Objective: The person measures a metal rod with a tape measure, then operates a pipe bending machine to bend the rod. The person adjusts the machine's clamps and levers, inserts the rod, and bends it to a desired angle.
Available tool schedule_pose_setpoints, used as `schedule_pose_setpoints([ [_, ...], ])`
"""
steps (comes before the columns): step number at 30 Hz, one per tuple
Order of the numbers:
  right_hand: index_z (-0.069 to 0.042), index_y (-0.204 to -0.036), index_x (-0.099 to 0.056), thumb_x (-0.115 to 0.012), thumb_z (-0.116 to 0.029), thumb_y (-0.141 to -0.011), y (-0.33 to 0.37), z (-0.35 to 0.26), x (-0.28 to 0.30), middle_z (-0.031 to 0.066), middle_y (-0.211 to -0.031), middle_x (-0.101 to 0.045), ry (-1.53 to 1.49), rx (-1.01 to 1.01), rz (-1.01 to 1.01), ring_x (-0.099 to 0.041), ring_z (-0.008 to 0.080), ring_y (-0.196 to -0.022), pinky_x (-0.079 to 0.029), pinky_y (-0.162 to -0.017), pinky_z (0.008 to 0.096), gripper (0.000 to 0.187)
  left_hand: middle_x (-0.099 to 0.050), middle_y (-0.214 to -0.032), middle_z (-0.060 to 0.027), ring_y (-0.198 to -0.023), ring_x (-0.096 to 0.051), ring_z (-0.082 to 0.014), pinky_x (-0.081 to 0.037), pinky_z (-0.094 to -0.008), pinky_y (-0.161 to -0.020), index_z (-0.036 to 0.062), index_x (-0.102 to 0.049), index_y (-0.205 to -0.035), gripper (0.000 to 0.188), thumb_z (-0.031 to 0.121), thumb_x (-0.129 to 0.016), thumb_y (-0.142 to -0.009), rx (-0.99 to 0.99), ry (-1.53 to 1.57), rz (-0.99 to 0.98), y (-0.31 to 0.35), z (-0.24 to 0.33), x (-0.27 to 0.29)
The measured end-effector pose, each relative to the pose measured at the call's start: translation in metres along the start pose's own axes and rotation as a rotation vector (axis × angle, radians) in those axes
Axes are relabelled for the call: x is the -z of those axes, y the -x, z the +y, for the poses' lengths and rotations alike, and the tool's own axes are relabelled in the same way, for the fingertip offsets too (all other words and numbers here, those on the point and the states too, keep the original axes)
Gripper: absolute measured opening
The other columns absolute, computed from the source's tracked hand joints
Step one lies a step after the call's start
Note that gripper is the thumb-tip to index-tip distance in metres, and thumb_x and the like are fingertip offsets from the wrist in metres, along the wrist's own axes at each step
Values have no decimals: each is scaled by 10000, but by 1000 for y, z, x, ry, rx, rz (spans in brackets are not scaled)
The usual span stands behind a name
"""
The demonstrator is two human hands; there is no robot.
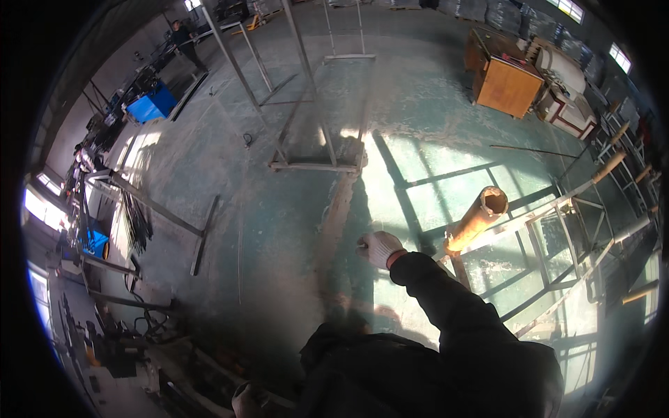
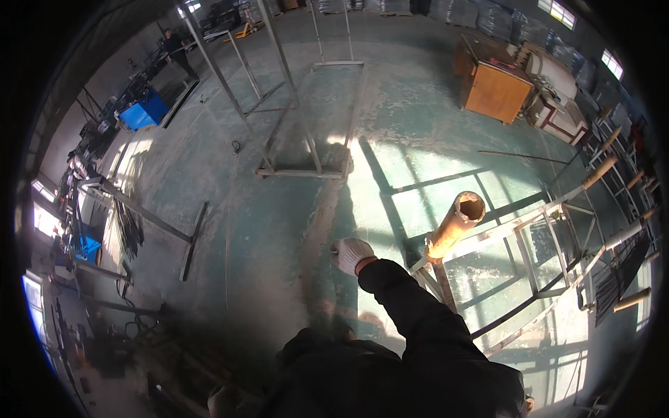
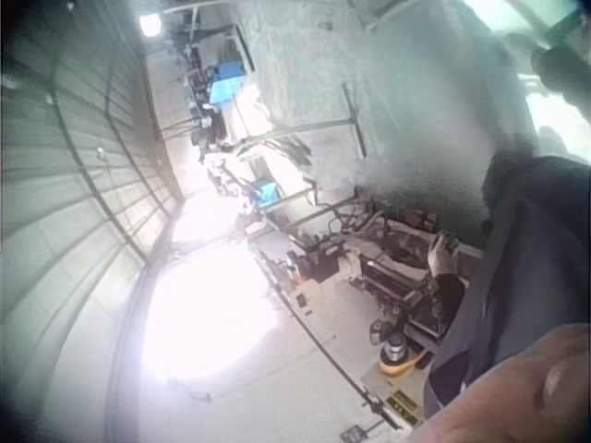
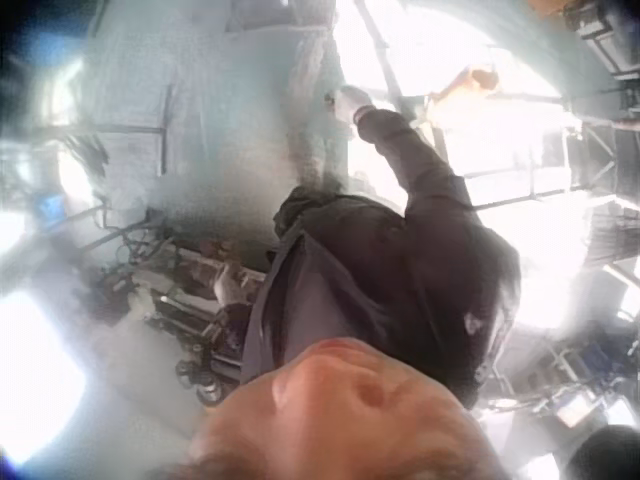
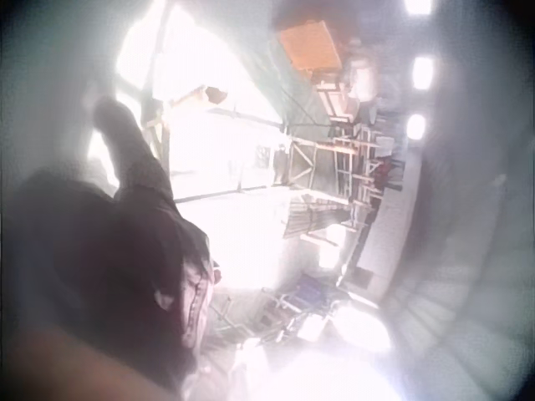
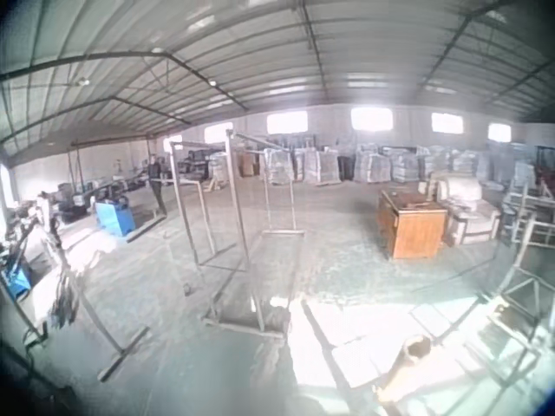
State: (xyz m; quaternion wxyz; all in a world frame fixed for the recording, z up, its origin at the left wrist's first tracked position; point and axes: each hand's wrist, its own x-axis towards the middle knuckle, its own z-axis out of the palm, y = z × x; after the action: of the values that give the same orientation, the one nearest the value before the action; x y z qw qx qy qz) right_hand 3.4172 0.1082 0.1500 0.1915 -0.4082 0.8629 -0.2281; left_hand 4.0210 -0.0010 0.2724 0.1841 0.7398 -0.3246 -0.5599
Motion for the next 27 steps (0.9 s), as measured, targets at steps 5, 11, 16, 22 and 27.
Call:
schedule_pose_setpoints([
  [5,-89,-1263,-840,-787,-392,-1037,-69,54,197,167,-1051,-854,-23,-63,357,-823,388,-1010,-642,-917,510,382,-750,-1210,-170,-956,-705,-338,-601,-512,-855,74,-769,-1336,276,44,-706,-1068,384,52,-586,-192,36,-172],
  [11,-85,-1289,-832,-800,-377,-1032,-106,142,388,161,-1095,-854,149,-208,480,-815,394,-1041,-632,-928,520,391,-767,-932,-167,-663,-643,-246,-472,-424,-590,-71,-741,-1094,105,29,-708,-1096,90,-261,-745,-308,172,-522],
  [16,-78,-1251,-857,-835,-332,-1015,-72,229,481,184,-1094,-853,162,-639,537,-824,398,-1050,-644,-943,498,347,-805,-984,-124,-814,-753,-238,-623,-394,-734,-33,-815,-1218,302,169,-791,-994,-426,-703,-859,-235,293,-825],
  [22,-70,-1223,-879,-807,-389,-1023,-56,381,483,209,-1167,-859,116,-993,451,-827,414,-1076,-657,-964,484,383,-871,-1150,-132,-1060,-821,-243,-637,-369,-971,-10,-841,-1270,307,173,-788,-1030,-702,-850,-1232,-120,366,-1106],
  [27,-100,-1163,-895,-765,-429,-1030,-106,560,442,184,-1188,-860,63,-1054,424,-811,418,-1128,-648,-1013,500,378,-880,-1115,-110,-1019,-820,-194,-640,-364,-922,-4,-845,-1266,324,214,-820,-1027,-945,-1119,-1199,-116,355,-1263],
])
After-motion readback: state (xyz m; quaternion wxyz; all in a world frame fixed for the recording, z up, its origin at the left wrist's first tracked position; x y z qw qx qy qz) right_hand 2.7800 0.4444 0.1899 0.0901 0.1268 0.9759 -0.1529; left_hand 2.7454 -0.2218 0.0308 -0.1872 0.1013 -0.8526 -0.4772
